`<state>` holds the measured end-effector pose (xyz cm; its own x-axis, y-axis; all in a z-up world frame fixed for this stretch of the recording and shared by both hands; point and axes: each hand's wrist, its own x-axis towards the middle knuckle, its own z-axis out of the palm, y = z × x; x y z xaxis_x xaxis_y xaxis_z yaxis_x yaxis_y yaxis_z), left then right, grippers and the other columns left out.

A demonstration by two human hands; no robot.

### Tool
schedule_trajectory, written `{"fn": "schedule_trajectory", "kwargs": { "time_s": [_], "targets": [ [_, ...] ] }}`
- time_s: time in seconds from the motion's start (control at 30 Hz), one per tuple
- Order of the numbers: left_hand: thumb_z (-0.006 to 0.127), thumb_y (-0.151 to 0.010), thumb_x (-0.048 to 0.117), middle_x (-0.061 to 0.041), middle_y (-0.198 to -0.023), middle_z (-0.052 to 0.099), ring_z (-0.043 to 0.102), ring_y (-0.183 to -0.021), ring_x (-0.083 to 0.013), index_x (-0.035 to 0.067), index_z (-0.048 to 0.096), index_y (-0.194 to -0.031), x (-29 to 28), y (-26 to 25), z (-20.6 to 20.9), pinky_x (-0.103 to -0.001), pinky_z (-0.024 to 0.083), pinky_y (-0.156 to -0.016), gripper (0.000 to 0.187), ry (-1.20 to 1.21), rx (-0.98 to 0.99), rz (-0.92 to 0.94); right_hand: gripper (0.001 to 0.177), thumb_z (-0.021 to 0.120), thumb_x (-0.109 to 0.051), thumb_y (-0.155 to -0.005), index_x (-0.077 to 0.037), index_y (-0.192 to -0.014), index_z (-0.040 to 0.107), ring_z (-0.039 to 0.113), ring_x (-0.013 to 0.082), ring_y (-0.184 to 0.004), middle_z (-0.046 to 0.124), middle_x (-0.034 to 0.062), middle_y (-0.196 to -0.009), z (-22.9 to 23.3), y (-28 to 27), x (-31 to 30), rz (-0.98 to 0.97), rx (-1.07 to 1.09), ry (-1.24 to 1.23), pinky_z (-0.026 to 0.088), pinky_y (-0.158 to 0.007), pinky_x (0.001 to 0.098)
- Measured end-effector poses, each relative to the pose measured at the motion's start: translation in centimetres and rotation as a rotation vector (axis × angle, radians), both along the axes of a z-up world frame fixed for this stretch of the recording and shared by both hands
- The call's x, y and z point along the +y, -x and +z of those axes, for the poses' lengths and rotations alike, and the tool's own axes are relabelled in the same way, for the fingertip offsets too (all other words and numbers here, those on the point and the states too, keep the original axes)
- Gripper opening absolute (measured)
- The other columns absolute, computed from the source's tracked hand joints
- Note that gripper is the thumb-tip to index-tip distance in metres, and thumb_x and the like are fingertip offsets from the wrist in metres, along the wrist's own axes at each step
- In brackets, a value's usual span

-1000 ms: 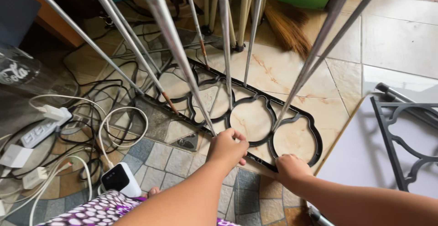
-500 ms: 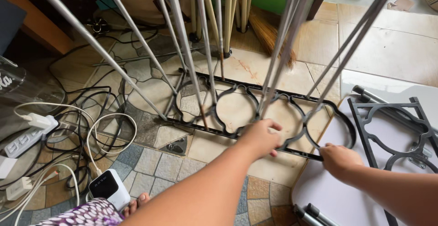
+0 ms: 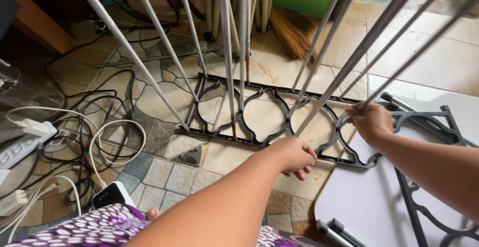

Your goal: The person assembles a metal drying rack by inserting vertical poles into a base frame and then attaching a top frame. They secure the structure by inserting small metal pins into the joints to lock the components together.

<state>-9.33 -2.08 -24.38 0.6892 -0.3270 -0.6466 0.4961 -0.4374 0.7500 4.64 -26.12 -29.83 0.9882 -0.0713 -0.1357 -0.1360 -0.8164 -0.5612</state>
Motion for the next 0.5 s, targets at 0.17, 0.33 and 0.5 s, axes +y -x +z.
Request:
{"fn": "schedule_trajectory", "kwargs": {
  "time_s": [0.17,0.33,0.5],
  "targets": [
    [0.06,-0.088,0.016,-0.004,-0.092,0.078,0.075,-0.066,-0.0149,0.013,0.072,-0.114,0.6,-0.4,-1.1,-0.031,0.053,-0.056,0.029,-0.017,0.01,0.031,0.015,0.069,-0.019,-0.1,-0.007,-0.106,0.077,0.076,0.0142,-0.088,0.079,0.0073,-0.096,-1.5,-0.5,-1.2,-0.077,0.073,-0.164,0.058,-0.075,0.0275],
    [0.061,-0.088,0.016,-0.004,-0.09,0.077,0.074,-0.066,-0.0154,0.013,0.071,-0.115,2.1,-0.8,-3.3,-0.03,0.053,-0.055,0.029,-0.021,0.042,0.06,0.013,0.067,-0.015,-0.1,-0.005,-0.105,0.074,0.077,0.0165,-0.091,0.078,0.0072,-0.101,-2.2,-1.5,-1.9,-0.011,0.067,-0.305,0.06,-0.076,0.0266],
    [0.059,-0.086,0.017,-0.01,-0.089,0.077,0.076,-0.068,-0.0182,0.01,0.073,-0.111,0.6,-0.9,-4.2,-0.035,0.057,-0.06,0.03,-0.057,-0.121,0.178,0.016,0.068,-0.018,-0.1,-0.004,-0.104,0.076,0.077,0.0139,-0.089,0.079,0.0055,-0.095,-2.2,-1.4,-2.3,-0.035,0.034,-0.178,0.058,-0.073,0.0275]
  ]
}}
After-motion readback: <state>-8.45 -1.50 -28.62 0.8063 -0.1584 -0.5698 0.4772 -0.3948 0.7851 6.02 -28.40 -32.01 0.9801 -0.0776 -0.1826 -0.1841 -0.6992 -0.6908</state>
